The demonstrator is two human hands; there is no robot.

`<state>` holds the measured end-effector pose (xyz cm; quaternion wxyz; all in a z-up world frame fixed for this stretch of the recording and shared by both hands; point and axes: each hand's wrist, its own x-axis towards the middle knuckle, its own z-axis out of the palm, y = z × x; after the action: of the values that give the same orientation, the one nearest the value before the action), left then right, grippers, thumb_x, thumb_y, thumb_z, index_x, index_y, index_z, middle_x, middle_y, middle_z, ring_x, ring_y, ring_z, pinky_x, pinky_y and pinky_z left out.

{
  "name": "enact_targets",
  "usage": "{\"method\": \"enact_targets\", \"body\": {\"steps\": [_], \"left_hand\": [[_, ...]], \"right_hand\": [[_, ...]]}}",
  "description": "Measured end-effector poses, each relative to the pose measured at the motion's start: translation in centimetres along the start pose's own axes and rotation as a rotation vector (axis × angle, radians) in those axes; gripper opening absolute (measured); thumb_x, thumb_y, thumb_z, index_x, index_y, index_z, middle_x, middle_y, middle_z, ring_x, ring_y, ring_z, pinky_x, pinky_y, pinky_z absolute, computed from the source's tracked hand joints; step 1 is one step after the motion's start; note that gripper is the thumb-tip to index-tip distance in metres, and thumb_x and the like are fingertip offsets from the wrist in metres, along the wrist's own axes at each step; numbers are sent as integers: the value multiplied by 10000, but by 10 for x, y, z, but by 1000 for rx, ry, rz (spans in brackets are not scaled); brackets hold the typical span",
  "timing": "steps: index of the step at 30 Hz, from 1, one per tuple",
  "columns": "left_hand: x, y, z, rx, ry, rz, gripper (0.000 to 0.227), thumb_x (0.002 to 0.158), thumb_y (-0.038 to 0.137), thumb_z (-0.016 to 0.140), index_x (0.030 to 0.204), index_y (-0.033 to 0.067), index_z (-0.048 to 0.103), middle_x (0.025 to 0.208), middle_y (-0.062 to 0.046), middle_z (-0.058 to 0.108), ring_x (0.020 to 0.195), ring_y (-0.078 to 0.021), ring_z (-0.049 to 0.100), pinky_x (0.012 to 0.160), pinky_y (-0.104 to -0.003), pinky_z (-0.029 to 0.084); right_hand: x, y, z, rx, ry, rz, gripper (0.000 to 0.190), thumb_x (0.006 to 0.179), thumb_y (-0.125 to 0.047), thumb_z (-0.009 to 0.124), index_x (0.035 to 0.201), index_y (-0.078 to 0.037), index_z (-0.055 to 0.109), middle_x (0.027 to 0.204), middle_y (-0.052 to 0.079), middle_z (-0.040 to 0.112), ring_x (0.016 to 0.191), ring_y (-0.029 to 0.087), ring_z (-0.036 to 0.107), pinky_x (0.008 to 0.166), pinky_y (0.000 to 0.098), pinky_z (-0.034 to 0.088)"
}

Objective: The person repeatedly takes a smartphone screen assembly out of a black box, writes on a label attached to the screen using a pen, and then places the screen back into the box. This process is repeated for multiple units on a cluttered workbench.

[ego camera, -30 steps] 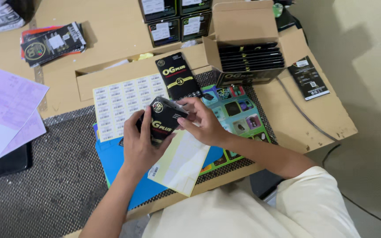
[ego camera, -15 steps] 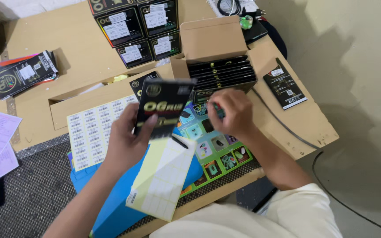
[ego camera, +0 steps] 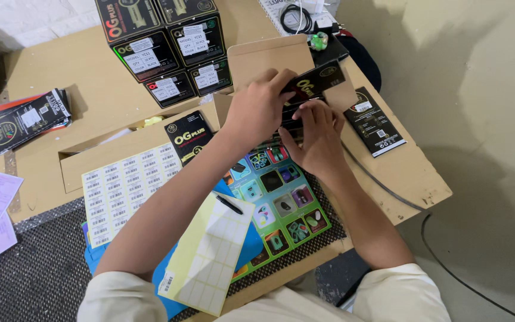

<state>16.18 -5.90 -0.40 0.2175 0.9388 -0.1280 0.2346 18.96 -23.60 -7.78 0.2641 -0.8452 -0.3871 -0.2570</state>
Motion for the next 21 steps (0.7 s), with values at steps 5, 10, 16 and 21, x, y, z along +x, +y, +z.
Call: {"method": "enact_targets", "body": {"steps": [5,10,16,21], "left_hand": [[8,-19,11,33,-103,-69,320,1022,130,621,1323,33,573,1029,-198,660,811,-426,736,606,-534,616],[10,-37,27,87,-161,-129,328,995,248,661,1278,114,565,975,-162,678,815,-414,738,628,-554,629],[4,-15,1,43,-123,-48,267,1041,206,609,1269,66,615,1050,-196,696,873,-418,745,662,-552,628],[1,-10,0,216,-31,120,138,1053,152,610,1132,80,697,991,-141,691,792,-345,754,603,-469,639]], "right_hand": [[2,5,5,-21,17,-30,379,1039,-444,663,1075,-88,538,1122,138,517,1204,358,534,1013,485,259],[-2,26,23,-51,171,-34,342,893,-393,777,1003,-141,573,1109,64,505,1158,314,522,928,478,353],[8,8,-5,67,192,-1,236,951,-262,700,1115,-128,595,1186,81,498,1124,314,523,967,459,366],[7,5,-3,97,184,28,427,906,-212,714,1282,-102,543,1300,130,449,1182,364,491,1013,516,342]]}}
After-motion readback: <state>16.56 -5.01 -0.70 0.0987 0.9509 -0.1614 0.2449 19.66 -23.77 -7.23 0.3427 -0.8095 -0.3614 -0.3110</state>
